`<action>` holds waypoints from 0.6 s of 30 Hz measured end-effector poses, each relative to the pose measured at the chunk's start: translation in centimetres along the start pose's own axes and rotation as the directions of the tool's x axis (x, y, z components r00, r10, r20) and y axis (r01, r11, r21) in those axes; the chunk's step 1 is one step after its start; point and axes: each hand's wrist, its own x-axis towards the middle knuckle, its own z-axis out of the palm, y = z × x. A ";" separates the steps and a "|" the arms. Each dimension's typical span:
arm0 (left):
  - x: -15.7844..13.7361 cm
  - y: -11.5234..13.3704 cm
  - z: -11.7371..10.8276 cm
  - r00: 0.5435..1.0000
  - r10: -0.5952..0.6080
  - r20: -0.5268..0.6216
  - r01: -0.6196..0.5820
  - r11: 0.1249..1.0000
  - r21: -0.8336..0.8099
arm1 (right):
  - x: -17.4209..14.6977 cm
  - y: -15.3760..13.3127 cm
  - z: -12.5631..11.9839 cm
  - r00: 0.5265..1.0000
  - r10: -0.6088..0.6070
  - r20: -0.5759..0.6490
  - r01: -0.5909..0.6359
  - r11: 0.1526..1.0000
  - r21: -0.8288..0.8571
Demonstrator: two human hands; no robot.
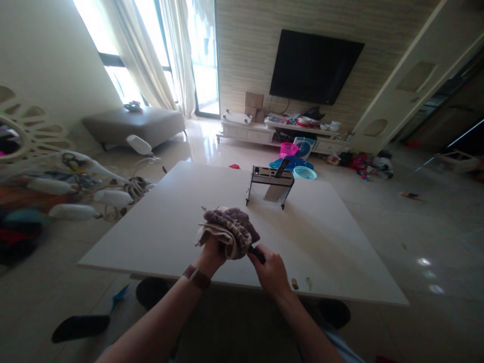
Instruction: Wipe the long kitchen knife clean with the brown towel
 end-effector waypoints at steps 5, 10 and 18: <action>0.0 1.1 0.2 0.999 -0.016 -0.049 0.015 1.000 -0.008 | 0.1 -0.4 -0.4 1.000 -0.007 0.024 0.007 1.000 -0.001; 0.2 3.8 1.1 0.997 0.005 -0.082 -0.007 1.000 -0.029 | 0.2 0.0 -0.6 0.999 0.021 0.030 -0.018 0.994 -0.106; 1.1 8.2 -0.3 0.988 0.154 -0.031 -0.156 0.984 -0.080 | -0.1 0.9 -1.5 0.998 -0.061 0.010 0.061 0.940 -0.336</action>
